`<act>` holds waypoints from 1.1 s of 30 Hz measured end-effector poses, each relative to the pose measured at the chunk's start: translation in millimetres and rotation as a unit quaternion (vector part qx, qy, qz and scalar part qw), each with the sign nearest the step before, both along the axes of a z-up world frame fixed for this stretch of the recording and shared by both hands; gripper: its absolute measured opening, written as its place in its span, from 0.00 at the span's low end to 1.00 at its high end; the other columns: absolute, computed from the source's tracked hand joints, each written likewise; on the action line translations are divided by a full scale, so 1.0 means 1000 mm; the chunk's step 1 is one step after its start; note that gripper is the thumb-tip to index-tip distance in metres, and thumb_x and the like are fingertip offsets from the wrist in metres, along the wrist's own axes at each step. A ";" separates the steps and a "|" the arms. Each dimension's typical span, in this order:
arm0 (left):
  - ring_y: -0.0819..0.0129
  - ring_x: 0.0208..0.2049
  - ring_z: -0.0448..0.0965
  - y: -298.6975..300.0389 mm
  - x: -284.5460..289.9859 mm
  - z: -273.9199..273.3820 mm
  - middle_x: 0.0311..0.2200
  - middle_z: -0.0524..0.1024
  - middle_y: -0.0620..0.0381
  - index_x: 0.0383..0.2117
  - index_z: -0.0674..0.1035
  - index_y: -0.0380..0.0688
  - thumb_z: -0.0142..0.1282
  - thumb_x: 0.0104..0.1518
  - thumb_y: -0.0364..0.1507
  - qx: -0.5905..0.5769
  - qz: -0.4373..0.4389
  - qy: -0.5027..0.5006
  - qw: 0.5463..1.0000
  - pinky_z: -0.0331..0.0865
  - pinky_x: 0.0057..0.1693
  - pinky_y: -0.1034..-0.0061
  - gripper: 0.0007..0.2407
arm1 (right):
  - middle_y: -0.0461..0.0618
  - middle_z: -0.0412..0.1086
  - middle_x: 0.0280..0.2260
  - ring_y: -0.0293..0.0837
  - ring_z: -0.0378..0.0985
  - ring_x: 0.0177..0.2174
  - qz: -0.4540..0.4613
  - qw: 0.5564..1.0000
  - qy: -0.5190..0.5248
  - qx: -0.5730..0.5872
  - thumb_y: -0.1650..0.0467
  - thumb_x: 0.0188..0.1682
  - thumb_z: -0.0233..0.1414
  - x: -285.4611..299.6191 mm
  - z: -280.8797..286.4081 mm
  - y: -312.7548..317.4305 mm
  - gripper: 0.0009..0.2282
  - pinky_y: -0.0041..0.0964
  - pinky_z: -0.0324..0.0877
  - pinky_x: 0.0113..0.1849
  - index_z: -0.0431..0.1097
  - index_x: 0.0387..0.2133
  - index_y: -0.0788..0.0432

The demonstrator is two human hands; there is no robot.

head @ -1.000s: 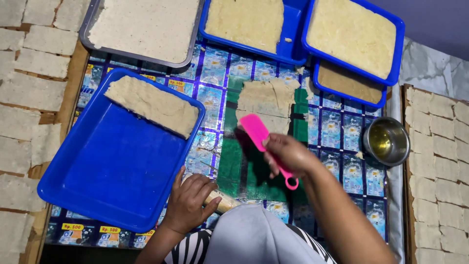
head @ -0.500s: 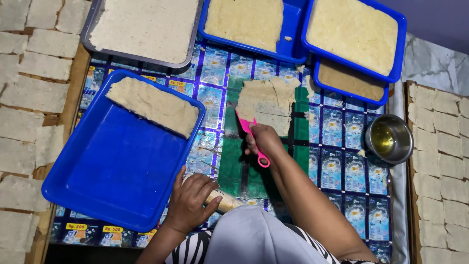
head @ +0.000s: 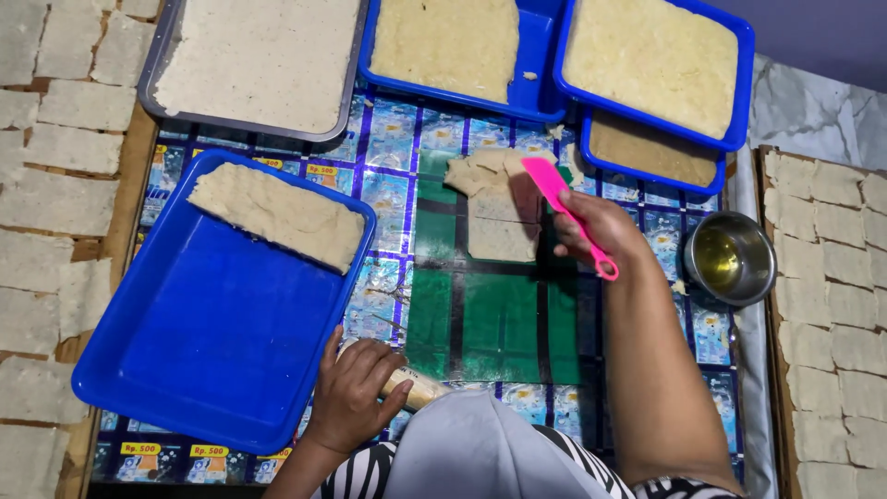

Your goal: Preparing and cutting thin sheets of pastry dough using a rolling pin and a scraper.

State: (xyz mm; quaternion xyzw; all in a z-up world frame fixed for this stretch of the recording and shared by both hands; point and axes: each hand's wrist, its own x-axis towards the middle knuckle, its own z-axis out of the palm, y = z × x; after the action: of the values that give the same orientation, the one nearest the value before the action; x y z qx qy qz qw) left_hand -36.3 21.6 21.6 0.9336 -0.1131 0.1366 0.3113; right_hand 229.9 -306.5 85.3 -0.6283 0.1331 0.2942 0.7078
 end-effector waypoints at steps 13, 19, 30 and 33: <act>0.65 0.48 0.77 -0.003 0.002 0.000 0.36 0.79 0.64 0.35 0.82 0.53 0.55 0.57 0.40 0.020 0.019 -0.003 1.000 0.47 0.71 0.49 0.10 | 0.62 0.77 0.27 0.61 0.77 0.21 0.070 0.772 -0.212 -0.595 0.68 0.55 0.49 -0.122 -0.020 -0.009 0.10 0.55 0.68 0.26 0.72 0.45 0.59; 0.65 0.48 0.76 -0.005 -0.001 0.000 0.37 0.79 0.63 0.36 0.82 0.53 0.57 0.55 0.39 0.021 0.020 -0.007 1.000 0.47 0.70 0.48 0.09 | 0.45 0.66 0.30 0.44 0.68 0.25 0.143 0.588 -0.449 -0.657 0.74 0.46 0.58 -0.125 -0.047 -0.017 0.23 0.41 0.65 0.24 0.74 0.55 0.39; 0.65 0.48 0.77 -0.007 -0.001 0.003 0.37 0.79 0.63 0.34 0.82 0.53 0.55 0.56 0.40 0.017 0.026 -0.001 1.000 0.47 0.70 0.48 0.09 | 0.47 0.73 0.35 0.49 0.77 0.33 0.057 0.605 -0.478 -0.634 0.72 0.50 0.57 -0.057 -0.043 -0.036 0.14 0.46 0.72 0.33 0.77 0.50 0.48; 0.65 0.46 0.77 -0.008 -0.001 0.004 0.37 0.79 0.63 0.35 0.83 0.52 0.57 0.55 0.39 0.011 0.028 0.019 0.999 0.48 0.70 0.45 0.10 | 0.50 0.73 0.36 0.53 0.76 0.31 0.061 0.723 -0.377 -0.576 0.69 0.53 0.54 -0.071 -0.046 -0.036 0.09 0.47 0.70 0.33 0.75 0.44 0.55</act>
State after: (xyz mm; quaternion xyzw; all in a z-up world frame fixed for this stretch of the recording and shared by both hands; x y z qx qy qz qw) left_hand -37.0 13.9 25.4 0.9423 -0.0826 0.1263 0.2988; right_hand 158.7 -342.2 39.5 -0.9808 -0.0394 -0.0570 0.1824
